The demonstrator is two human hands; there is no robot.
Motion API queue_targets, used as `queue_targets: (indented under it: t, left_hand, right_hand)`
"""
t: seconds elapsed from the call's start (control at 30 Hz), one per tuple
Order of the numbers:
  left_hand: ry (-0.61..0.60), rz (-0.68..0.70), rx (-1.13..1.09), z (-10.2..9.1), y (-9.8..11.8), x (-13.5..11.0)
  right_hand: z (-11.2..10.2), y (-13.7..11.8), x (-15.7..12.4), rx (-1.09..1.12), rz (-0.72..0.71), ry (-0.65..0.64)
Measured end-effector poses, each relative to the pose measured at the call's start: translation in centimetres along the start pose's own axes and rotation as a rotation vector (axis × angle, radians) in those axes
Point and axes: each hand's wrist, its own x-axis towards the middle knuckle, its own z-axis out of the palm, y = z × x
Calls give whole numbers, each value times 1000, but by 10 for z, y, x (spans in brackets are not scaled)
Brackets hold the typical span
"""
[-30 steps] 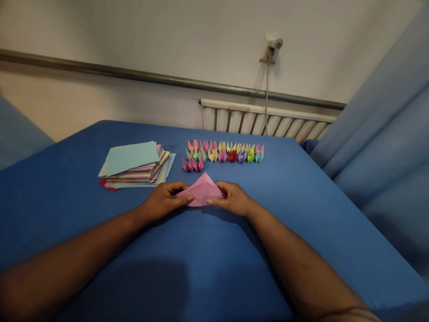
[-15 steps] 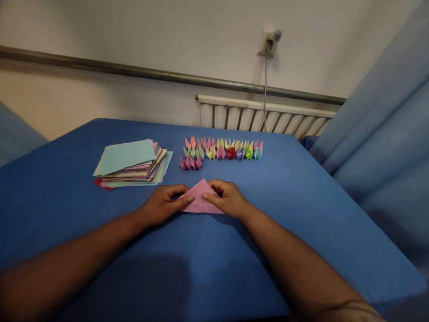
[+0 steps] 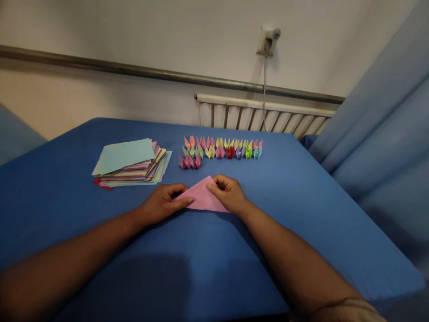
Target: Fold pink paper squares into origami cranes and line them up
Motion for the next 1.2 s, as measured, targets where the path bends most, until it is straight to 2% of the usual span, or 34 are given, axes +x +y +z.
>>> queue_targets:
  t: [0.2,0.43,0.53,0.73,0.97,1.03,1.1,1.2]
  left_hand:
    - [60,-81,-84,0,1,2]
    - [71,-120,-73,-2,-3,4]
    - [61,-130,-133,-1,-3,4]
    - [56,-162,-228,-1,-6,6]
    - [209,-128,-31,-5,-7,8]
    - [182,-142,-75,-3,-4,7]
    - [102,-150,-80,0,-2,5]
    - [60,-103,83,4,-5,5]
  right_hand:
    - [-6,11,6,7,-15,136]
    - [-11,24,10,-59,-37,206]
    - [-15,26,12,-58,-38,216]
    - [-20,26,15,-66,-33,222]
    - [-8,27,13,-146,-29,204]
    - [-1,26,10,-183,-35,163]
    - [5,25,9,-238,-37,121]
    - [5,26,9,-388,-24,71]
